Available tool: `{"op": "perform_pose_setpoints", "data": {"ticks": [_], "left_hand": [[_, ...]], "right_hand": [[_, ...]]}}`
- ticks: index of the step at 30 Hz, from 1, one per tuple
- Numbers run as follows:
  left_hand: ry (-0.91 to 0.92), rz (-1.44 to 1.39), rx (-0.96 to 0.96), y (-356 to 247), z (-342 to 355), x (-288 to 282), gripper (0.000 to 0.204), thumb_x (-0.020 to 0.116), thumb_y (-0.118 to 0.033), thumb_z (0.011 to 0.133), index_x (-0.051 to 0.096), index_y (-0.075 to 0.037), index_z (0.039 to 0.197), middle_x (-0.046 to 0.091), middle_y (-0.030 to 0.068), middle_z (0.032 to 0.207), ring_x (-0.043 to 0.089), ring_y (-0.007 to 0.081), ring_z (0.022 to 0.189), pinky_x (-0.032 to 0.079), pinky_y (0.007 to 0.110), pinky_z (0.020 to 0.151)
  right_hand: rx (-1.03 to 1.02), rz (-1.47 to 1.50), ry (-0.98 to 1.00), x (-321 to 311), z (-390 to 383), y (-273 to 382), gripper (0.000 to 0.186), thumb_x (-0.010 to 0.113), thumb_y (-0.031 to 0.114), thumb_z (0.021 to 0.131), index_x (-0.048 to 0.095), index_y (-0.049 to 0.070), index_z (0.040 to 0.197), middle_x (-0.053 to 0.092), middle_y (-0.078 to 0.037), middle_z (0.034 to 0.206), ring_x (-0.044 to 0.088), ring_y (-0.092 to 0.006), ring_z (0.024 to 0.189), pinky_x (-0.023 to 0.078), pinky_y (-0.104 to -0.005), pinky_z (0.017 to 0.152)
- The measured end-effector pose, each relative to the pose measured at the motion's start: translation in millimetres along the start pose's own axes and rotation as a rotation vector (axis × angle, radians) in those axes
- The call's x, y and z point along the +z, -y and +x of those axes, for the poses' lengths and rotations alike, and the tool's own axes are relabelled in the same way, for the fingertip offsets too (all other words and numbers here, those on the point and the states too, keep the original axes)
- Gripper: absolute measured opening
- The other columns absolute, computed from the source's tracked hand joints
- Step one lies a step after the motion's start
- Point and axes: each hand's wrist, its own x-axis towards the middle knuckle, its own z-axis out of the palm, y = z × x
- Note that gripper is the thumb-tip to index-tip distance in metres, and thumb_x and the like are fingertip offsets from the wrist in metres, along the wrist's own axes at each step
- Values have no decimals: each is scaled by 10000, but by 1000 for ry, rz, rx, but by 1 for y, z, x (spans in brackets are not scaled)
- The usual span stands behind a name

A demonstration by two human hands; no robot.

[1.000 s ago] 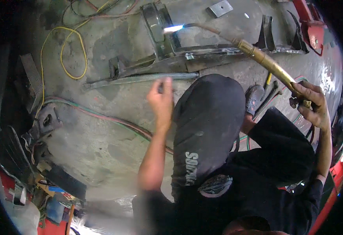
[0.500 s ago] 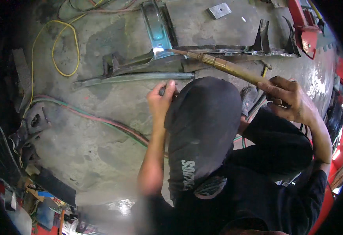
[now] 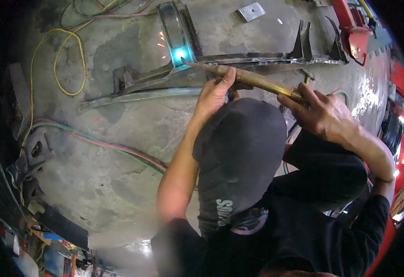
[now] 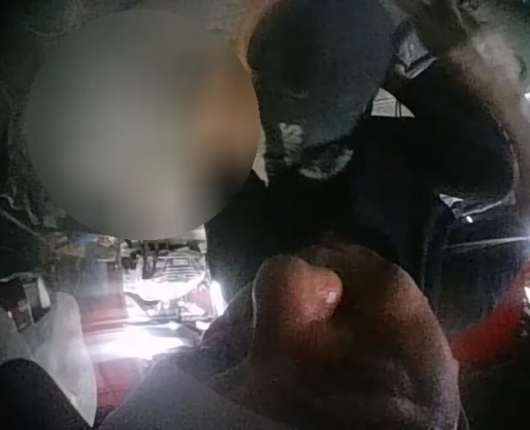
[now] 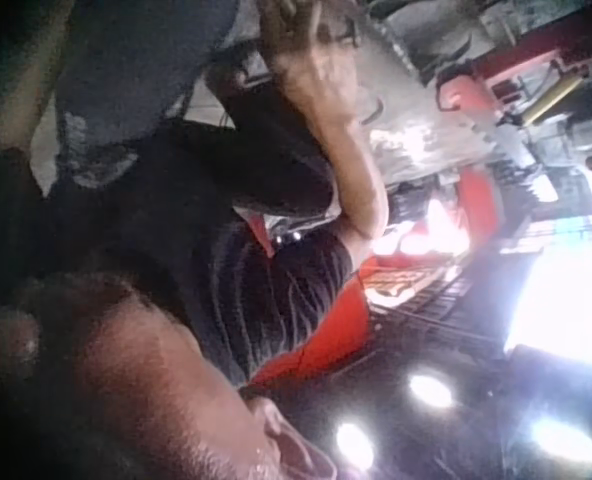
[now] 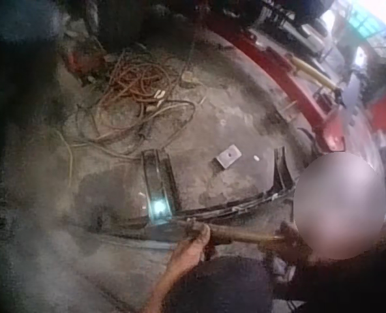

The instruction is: The person hammers a metal part on the floor using a hammer. They then use a lighter to ignite a torch and heat sections of the metal part before hammering it again, sometimes holding a metal pipe against the part while hitting it with the hammer.

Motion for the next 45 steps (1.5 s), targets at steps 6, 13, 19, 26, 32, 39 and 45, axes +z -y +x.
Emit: {"op": "perform_pose_setpoints", "data": {"ticks": [6, 13, 19, 26, 32, 39, 45], "left_hand": [[-79, -38, -32, 2, 0, 3, 590, 713, -611, 881, 680, -37, 1013, 615, 46, 749, 575, 127, 595, 456, 265, 541], [-40, -48, -16, 5, 3, 0, 535, 710, -565, 903, 676, -45, 1023, 613, 46, 711, 587, 131, 572, 454, 274, 516], [-36, -50, 0, 2, -1, 2, 520, 709, -547, 911, 669, -42, 1027, 607, 43, 701, 574, 126, 563, 444, 270, 508], [-40, -102, -22, 1, -5, 6, 494, 730, -525, 903, 661, -47, 1011, 596, 34, 725, 556, 120, 560, 437, 263, 500], [-47, -55, 55, -4, -7, 8, 475, 715, -510, 920, 665, -49, 1026, 648, 34, 841, 562, 113, 614, 450, 259, 528], [-2, -138, -54, -3, -7, 5, 471, 750, -456, 911, 652, -59, 1143, 614, 30, 1055, 566, 123, 881, 501, 257, 728], [10, -151, -41, 1, -1, -1, 437, 756, -433, 910, 659, -67, 1130, 612, 26, 1063, 566, 121, 894, 507, 257, 721]], "right_hand": [[18, -17, 48, -3, 5, 10, 669, 631, 116, 811, 524, 172, 1470, 518, -164, 1136, 662, -239, 774, 586, -358, 567], [-5, -76, 23, 0, 4, 10, 655, 641, 189, 821, 526, 161, 1465, 501, -175, 1142, 661, -223, 720, 582, -343, 537], [-21, -53, 43, -2, 3, 11, 691, 612, 80, 794, 526, 130, 1478, 533, -212, 1164, 635, -216, 746, 572, -330, 566], [-17, -54, 16, -4, -2, 10, 671, 627, 76, 795, 553, 153, 1458, 542, -195, 1144, 649, -218, 745, 568, -336, 555], [15, -32, 130, -10, 0, 10, 649, 635, 203, 831, 524, 167, 1470, 521, -203, 1202, 685, -247, 747, 585, -359, 568], [-2, -84, 57, -6, -2, 8, 648, 624, 206, 835, 522, 169, 1474, 522, -196, 1202, 680, -236, 746, 582, -349, 561], [-6, -86, 56, -8, 5, 8, 670, 621, 146, 825, 518, 180, 1486, 539, -201, 1190, 672, -231, 774, 568, -353, 555]]}}
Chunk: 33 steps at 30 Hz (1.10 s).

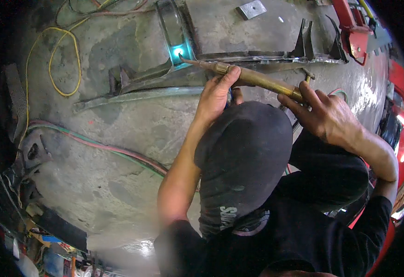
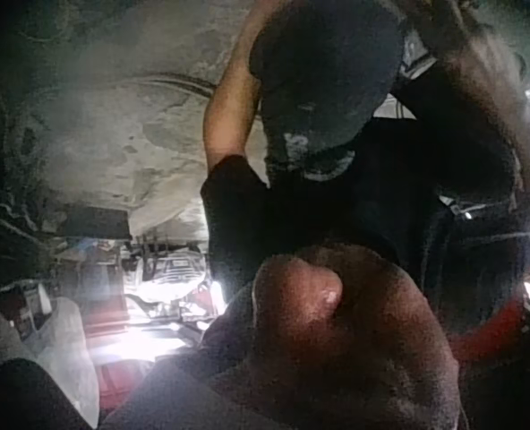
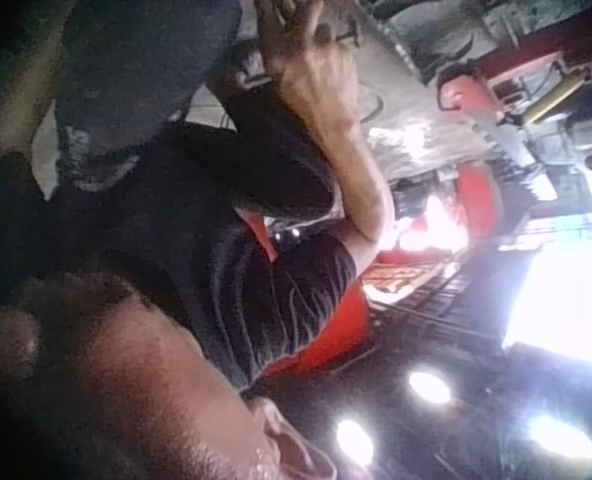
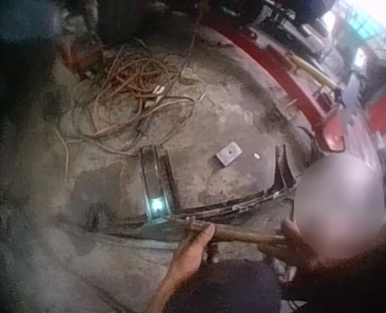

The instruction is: The person hammers a metal part on the floor using a hammer. They then use a lighter to ignite a torch and heat sections of the metal part before hammering it again, sometimes holding a metal pipe against the part while hitting it with the hammer.

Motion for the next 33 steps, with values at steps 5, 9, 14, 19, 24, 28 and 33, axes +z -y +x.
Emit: {"op": "perform_pose_setpoints", "data": {"ticks": [5, 9, 14, 19, 24, 28, 33], "left_hand": [[-35, 75, 109, 3, 1, 3, 483, 660, -526, 952, 683, -54, 1048, 636, 31, 847, 570, 95, 607, 423, 252, 503], [-23, 46, 30, -3, -3, 1, 451, 706, -492, 929, 681, -67, 1079, 623, 19, 937, 555, 103, 749, 464, 251, 612], [-6, 17, -12, -4, -2, 1, 433, 738, -469, 914, 678, -85, 1105, 619, 10, 1038, 552, 110, 889, 506, 247, 709], [2, 12, 5, -3, 0, 1, 441, 741, -476, 909, 674, -81, 1093, 622, 11, 1004, 578, 107, 830, 502, 227, 657], [-3, 13, -7, -5, 0, 0, 438, 738, -469, 914, 677, -74, 1093, 621, 12, 964, 581, 109, 795, 498, 229, 632], [-2, 19, 15, -3, 1, -1, 439, 727, -469, 922, 679, -67, 1091, 619, 11, 964, 581, 110, 801, 491, 226, 628], [18, 51, 38, -3, 2, -2, 433, 734, -461, 919, 677, -73, 1102, 626, 6, 989, 578, 109, 862, 501, 239, 684]], "right_hand": [[20, -10, 18, -5, 4, 3, 685, 624, 97, 813, 525, 189, 1485, 551, -205, 1178, 665, -228, 790, 557, -349, 551], [-8, -19, -6, -4, 4, 1, 657, 622, 203, 835, 513, 169, 1482, 531, -209, 1189, 665, -230, 724, 578, -344, 534], [-5, -26, -1, -5, 4, 2, 658, 637, 214, 824, 525, 163, 1471, 524, -217, 1190, 665, -236, 724, 577, -348, 523], [-13, -17, -17, -3, 4, 1, 657, 646, 223, 818, 534, 159, 1462, 511, -217, 1192, 666, -241, 724, 576, -348, 519], [-10, 4, -16, -3, 7, 0, 667, 664, 250, 806, 541, 157, 1456, 511, -208, 1179, 662, -241, 717, 578, -347, 526], [-23, -41, -15, 0, 6, -2, 685, 681, 284, 791, 546, 158, 1451, 512, -207, 1172, 658, -242, 716, 578, -351, 535], [-18, -7, -16, 0, 4, -2, 716, 713, 335, 770, 553, 148, 1443, 513, -217, 1179, 662, -249, 727, 577, -356, 536]]}}
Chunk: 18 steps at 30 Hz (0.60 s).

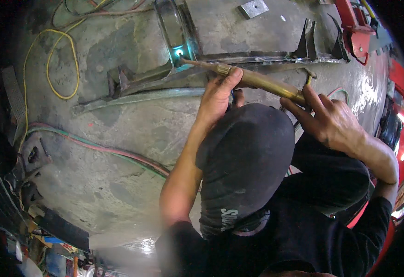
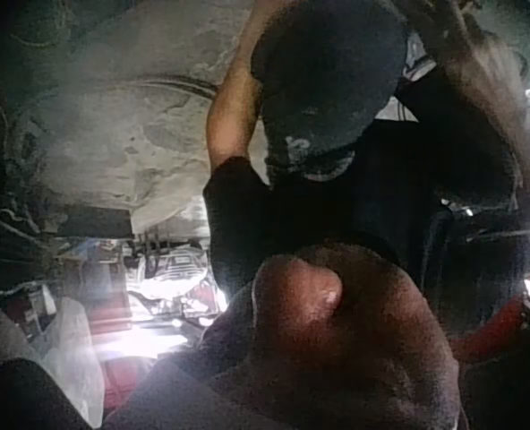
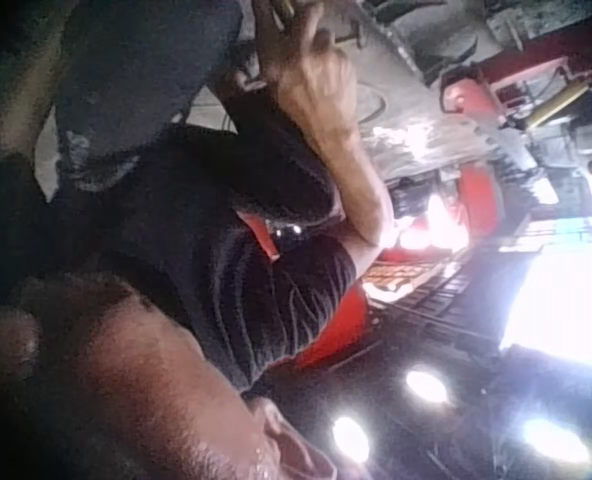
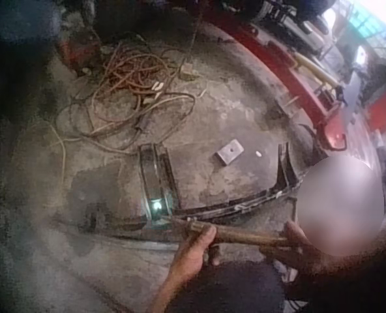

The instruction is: The person hammers a metal part on the floor using a hammer. They then use a lighter to ignite a torch and heat sections of the metal part before hammering it again, sometimes holding a metal pipe against the part while hitting it with the hammer.

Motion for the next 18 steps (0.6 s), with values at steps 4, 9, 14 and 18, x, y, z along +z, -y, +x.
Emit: {"op": "perform_pose_setpoints", "data": {"ticks": [4, 9, 14, 18], "left_hand": [[-28, -61, -30, 0, -3, 6, 439, 752, -454, 906, 666, -83, 1127, 629, 6, 1053, 563, 108, 943, 504, 255, 769], [-52, -58, -59, -1, -4, 8, 437, 762, -447, 899, 663, -92, 1135, 618, 12, 1096, 556, 108, 971, 499, 256, 787], [-64, -59, -46, -2, -6, 8, 441, 767, -450, 892, 664, -97, 1135, 612, 10, 1092, 553, 109, 968, 502, 257, 764], [-39, -21, -74, -2, -5, 5, 443, 755, -458, 899, 664, -88, 1123, 608, 9, 1070, 560, 107, 913, 498, 251, 716]], "right_hand": [[12, 52, 0, -4, 0, 1, 730, 738, 361, 763, 560, 134, 1434, 518, -230, 1189, 671, -262, 743, 583, -361, 546], [23, 70, 9, -8, 0, 3, 715, 742, 355, 760, 576, 127, 1417, 521, -231, 1183, 673, -264, 746, 586, -363, 551], [21, 91, -24, -3, -2, 4, 706, 729, 320, 749, 581, 115, 1408, 514, -212, 1150, 661, -255, 722, 582, -363, 539], [32, 43, 3, -4, -2, 6, 640, 619, 103, 807, 571, 143, 1444, 557, -219, 1154, 655, -217, 780, 571, -319, 556]]}}
